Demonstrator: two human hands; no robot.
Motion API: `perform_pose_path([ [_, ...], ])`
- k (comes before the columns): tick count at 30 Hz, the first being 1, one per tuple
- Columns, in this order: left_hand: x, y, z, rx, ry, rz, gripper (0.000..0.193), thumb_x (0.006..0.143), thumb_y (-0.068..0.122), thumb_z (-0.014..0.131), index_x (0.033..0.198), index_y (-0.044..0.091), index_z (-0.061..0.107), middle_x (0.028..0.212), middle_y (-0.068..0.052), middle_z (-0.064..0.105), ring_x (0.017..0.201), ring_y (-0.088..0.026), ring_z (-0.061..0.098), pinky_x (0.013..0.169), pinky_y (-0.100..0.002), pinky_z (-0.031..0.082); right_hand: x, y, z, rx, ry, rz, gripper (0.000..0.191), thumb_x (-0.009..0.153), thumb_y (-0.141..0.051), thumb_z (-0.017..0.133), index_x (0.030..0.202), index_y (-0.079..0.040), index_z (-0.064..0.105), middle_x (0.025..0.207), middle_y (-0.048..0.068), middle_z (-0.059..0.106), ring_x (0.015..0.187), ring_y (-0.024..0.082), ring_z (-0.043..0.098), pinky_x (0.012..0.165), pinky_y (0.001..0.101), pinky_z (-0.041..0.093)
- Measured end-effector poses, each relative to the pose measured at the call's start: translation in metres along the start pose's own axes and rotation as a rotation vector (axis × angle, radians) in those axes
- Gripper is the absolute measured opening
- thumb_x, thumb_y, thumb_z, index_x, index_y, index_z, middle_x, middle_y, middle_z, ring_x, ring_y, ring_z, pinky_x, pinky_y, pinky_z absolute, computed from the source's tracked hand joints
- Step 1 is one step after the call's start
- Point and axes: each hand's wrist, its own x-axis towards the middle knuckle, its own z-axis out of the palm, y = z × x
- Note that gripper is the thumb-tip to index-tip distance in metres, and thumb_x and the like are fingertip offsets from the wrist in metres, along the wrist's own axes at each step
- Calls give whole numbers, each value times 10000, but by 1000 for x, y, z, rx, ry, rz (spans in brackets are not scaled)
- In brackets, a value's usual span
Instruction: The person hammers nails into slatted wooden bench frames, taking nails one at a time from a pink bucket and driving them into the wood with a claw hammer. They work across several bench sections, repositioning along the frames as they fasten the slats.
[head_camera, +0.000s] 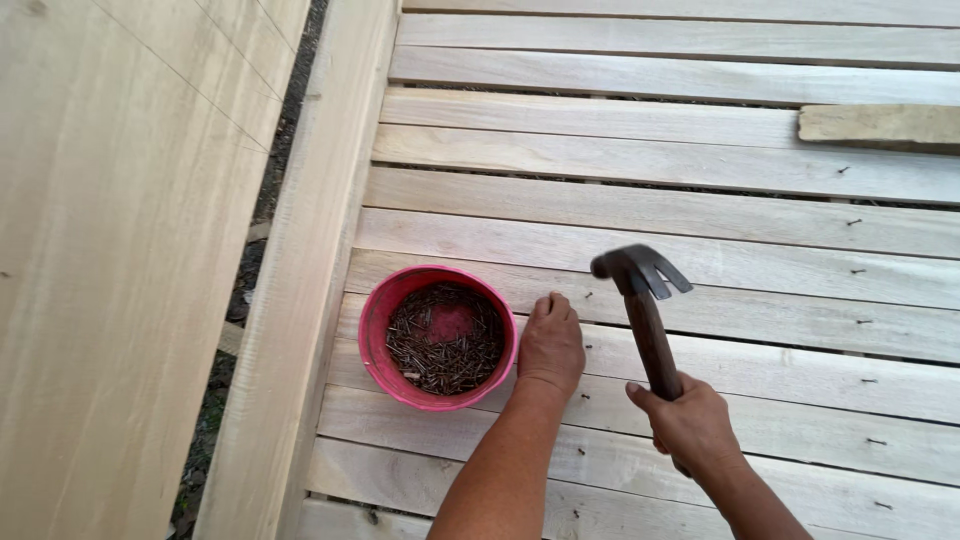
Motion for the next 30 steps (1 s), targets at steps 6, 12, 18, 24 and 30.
perform_pose_path([
  [6, 0, 4, 4, -76, 2, -63, 375, 901, 120, 576, 1228, -48, 649, 1420, -204, 514, 1288, -328, 473, 1120, -349, 375, 1, 28, 14, 161, 106, -261, 395, 878, -342, 788, 725, -16, 628, 505, 58, 592, 385, 127, 517, 394, 307, 465],
  [12, 0, 2, 0, -104, -16, -66, 364, 926, 119, 573, 1246, -39, 642, 1438, -195, 499, 1303, -324, 461, 1131, -347, 369, 9, 23, 7, 1, -61, 2, 318, 901, -280, 790, 789, -54, 595, 526, 85, 574, 373, 181, 501, 398, 333, 452],
  [18, 0, 5, -7, -66, -85, -73, 353, 929, 118, 568, 1235, -46, 635, 1439, -201, 486, 1313, -319, 445, 1143, -346, 355, -7, 20, 3, 171, 84, -206, 341, 886, -292, 766, 743, -37, 590, 516, 58, 555, 376, 135, 445, 385, 327, 421],
  [24, 7, 10, -13, -177, -68, -115, 323, 922, 103, 570, 1202, -36, 653, 1394, -181, 517, 1280, -310, 468, 1130, -350, 382, 24, 27, 4, 10, -34, 24, 273, 889, -275, 776, 881, -59, 609, 547, 73, 581, 417, 187, 524, 429, 350, 497],
  [30, 14, 8, -49, -415, -112, -212, 202, 957, 66, 538, 1087, -7, 675, 1249, -139, 590, 1178, -285, 553, 1014, -353, 510, 36, 33, 9, 65, 28, 15, 308, 911, -275, 755, 892, 8, 635, 546, 84, 562, 440, 201, 539, 440, 373, 472],
])
